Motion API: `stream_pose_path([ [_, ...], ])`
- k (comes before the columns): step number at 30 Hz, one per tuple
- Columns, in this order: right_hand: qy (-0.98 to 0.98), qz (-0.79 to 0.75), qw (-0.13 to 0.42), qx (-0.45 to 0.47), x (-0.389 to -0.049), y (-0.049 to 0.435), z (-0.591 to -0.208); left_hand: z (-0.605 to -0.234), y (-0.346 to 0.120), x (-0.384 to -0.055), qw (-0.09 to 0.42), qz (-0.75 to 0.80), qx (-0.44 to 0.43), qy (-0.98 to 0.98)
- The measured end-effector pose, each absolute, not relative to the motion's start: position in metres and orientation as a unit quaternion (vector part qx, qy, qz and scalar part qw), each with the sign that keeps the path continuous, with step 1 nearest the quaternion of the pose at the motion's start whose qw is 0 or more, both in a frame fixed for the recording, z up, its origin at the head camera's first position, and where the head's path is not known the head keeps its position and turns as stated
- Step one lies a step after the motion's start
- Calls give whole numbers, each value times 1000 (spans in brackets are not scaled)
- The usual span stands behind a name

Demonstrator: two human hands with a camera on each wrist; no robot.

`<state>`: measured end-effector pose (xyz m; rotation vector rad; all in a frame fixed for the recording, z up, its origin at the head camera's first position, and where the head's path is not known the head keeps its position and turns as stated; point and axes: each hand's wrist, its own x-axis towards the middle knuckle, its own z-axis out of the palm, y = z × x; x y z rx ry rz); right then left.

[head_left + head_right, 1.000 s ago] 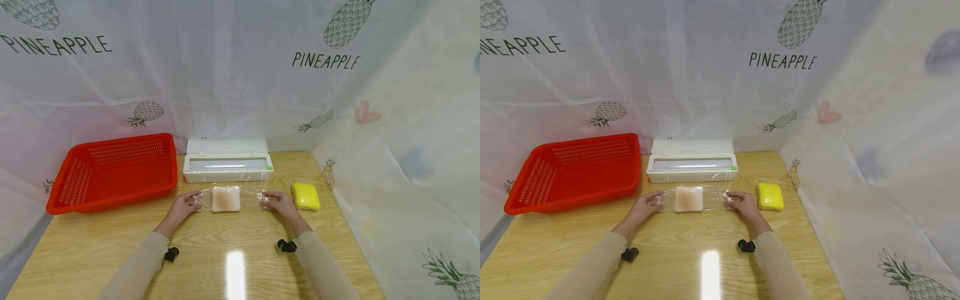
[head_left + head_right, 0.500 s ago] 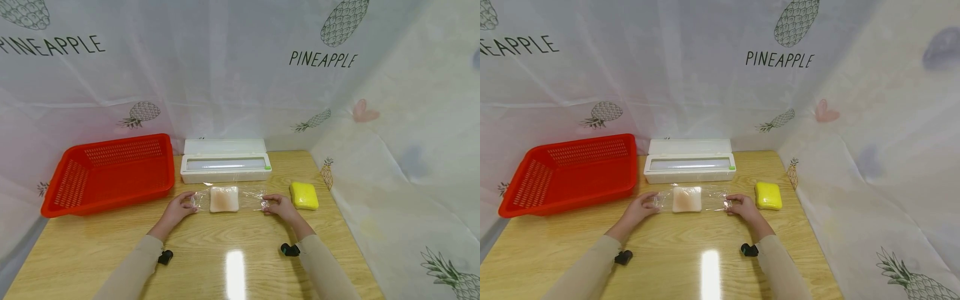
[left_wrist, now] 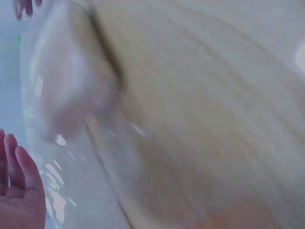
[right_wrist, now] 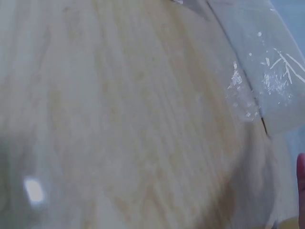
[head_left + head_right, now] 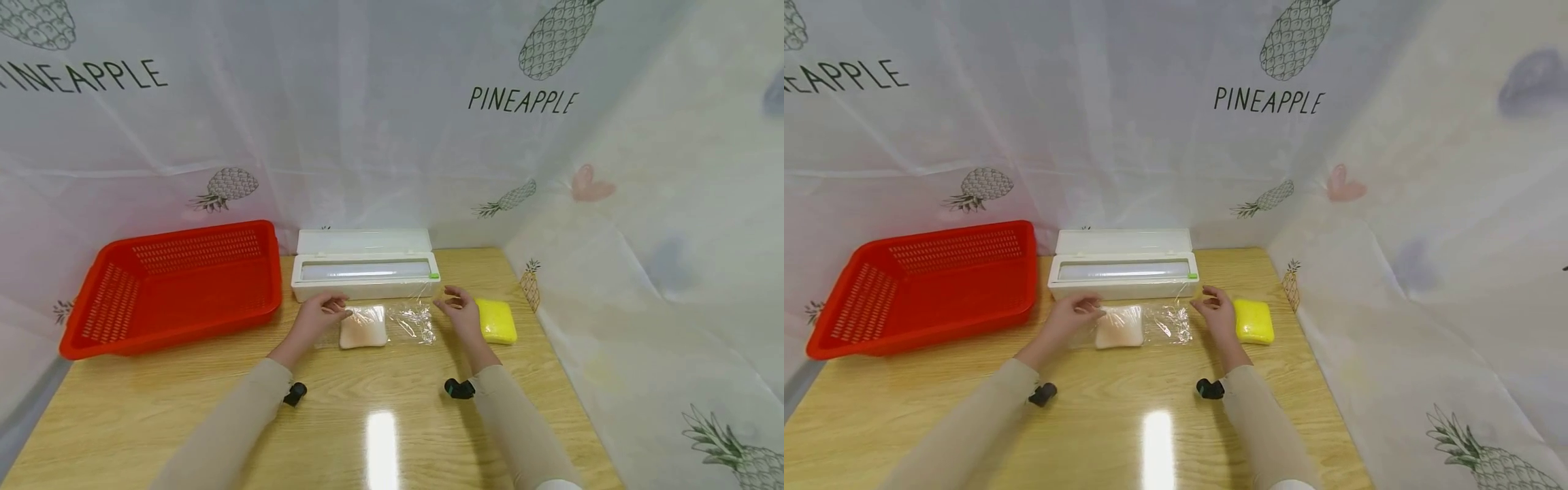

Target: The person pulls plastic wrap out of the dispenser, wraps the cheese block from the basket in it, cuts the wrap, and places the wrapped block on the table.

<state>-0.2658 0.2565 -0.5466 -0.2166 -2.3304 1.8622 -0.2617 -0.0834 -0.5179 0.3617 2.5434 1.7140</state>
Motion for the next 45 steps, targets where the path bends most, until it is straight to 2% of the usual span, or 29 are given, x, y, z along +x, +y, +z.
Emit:
stream_pose_path([
  [3,-768,631,87,-74,-276,252,-544,-508,-62,-271,39,555,127,821],
  [10,-764,642,42,-56,-299,244,-543,-496,-19,-290,66,513,167,839],
  [15,-763,643,47,-48,-306,240,-548,-493,6,-304,80,497,209,838],
  [24,-750,660,39,-22,-298,238,-548,-486,45,-330,59,428,260,864],
  [30,-749,659,73,-5,-293,230,-552,-487,63,-336,39,386,272,880],
  [36,-739,665,104,-27,-300,227,-576,-496,73,-349,9,318,287,904],
  [45,-752,646,131,-30,-307,229,-596,-502,90,-366,14,256,319,912],
])
